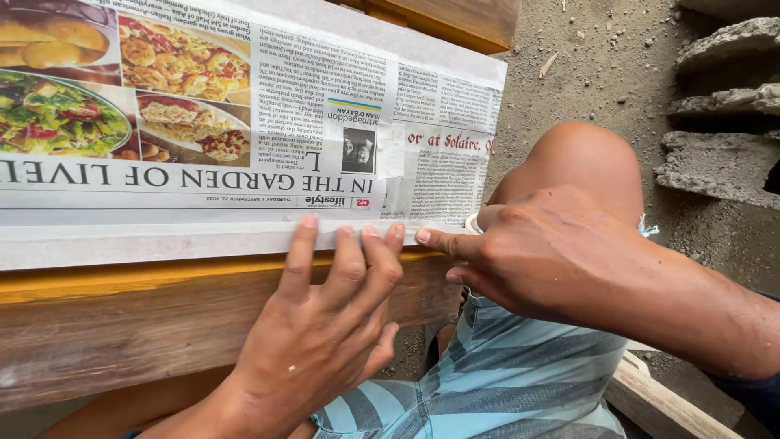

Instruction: Masking wooden furniture components with newspaper and masking tape to prepare for a finishing process.

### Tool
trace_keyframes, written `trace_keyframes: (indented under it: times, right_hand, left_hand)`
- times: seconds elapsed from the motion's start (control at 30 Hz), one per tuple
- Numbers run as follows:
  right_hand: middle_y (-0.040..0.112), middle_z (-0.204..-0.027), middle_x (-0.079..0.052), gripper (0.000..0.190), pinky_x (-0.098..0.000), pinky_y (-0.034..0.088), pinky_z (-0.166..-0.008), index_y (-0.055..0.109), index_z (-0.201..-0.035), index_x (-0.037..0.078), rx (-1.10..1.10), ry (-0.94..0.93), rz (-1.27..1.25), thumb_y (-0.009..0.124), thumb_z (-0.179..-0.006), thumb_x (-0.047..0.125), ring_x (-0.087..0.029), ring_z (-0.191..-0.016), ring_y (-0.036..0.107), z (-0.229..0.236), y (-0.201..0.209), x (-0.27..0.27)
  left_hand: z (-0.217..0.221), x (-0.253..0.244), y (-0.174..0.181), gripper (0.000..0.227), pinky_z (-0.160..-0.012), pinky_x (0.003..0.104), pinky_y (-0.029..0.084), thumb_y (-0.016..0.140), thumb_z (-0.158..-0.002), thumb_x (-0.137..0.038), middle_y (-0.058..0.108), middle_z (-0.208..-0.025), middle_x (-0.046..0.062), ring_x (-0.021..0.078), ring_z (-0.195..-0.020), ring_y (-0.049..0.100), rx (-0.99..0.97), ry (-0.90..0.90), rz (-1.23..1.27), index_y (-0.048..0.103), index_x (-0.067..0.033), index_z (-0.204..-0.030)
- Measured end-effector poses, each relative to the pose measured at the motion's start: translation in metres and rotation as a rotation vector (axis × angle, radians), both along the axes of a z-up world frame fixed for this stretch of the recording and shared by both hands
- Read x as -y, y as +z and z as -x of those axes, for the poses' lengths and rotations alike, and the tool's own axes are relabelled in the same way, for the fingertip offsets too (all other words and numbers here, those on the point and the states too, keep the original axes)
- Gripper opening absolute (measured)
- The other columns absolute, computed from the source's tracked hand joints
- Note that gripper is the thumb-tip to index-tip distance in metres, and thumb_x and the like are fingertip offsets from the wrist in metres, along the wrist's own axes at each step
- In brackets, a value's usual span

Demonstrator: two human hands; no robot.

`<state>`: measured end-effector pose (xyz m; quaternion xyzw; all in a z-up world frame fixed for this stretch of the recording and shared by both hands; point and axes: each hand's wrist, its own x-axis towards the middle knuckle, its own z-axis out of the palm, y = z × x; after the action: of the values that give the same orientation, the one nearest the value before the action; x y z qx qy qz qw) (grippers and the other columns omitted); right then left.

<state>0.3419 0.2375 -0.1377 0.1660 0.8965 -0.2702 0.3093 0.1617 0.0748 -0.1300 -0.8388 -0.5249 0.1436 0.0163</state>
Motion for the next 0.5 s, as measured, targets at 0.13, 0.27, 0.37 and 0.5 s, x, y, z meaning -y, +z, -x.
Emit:
trace_keyframes:
  times: [0.13, 0.27, 0.37, 0.5]
  right_hand:
    - [0.066, -0.071, -0.013, 0.055, -0.0510, 0.050, -0.054, 0.065, -0.141, 0.024, -0.252, -0.084, 0.075, 0.061, -0.090, 0.043, -0.037, -0.055, 0.065, -0.019, -0.019, -0.001]
    - [0.070, -0.069, -0.012, 0.048, -0.0476, 0.050, -0.053, 0.062, -0.124, 0.006, -0.503, -0.408, 0.201, 0.068, -0.089, 0.038, -0.035, -0.060, 0.069, -0.040, -0.017, 0.005]
    - [0.073, -0.069, -0.013, 0.047, -0.0471, 0.051, -0.058, 0.058, -0.124, 0.012, -0.188, -0.629, 0.209, 0.069, -0.089, 0.042, -0.033, -0.064, 0.071, -0.035, -0.005, 0.002]
    - [0.070, -0.064, -0.015, 0.035, -0.0511, 0.050, -0.060, 0.063, -0.108, 0.010, -0.075, -0.659, 0.194, 0.064, -0.091, 0.041, -0.037, -0.064, 0.069, -0.044, -0.011, 0.002]
  left_hand:
    - [-0.008, -0.004, -0.009, 0.073, -0.114, 0.061, 0.031, 0.056, -0.092, -0.055, 0.049, -0.133, 0.016, 0.0346, -0.127, 0.044, 0.073, -0.077, -0.018, 0.057, 0.0118, -0.122]
    - [-0.012, -0.010, -0.007, 0.089, -0.111, 0.055, 0.029, 0.055, -0.088, -0.059, 0.048, -0.130, 0.011, 0.0291, -0.123, 0.045, 0.056, -0.035, -0.023, 0.056, 0.0071, -0.147]
    - [-0.012, -0.010, -0.010, 0.088, -0.111, 0.056, 0.028, 0.054, -0.087, -0.060, 0.048, -0.134, 0.009, 0.0287, -0.122, 0.045, 0.054, -0.021, -0.039, 0.055, 0.0034, -0.148]
    - [-0.013, -0.012, -0.011, 0.087, -0.111, 0.056, 0.028, 0.054, -0.088, -0.061, 0.048, -0.138, 0.007, 0.0281, -0.124, 0.046, 0.009, -0.031, -0.023, 0.055, 0.0027, -0.148]
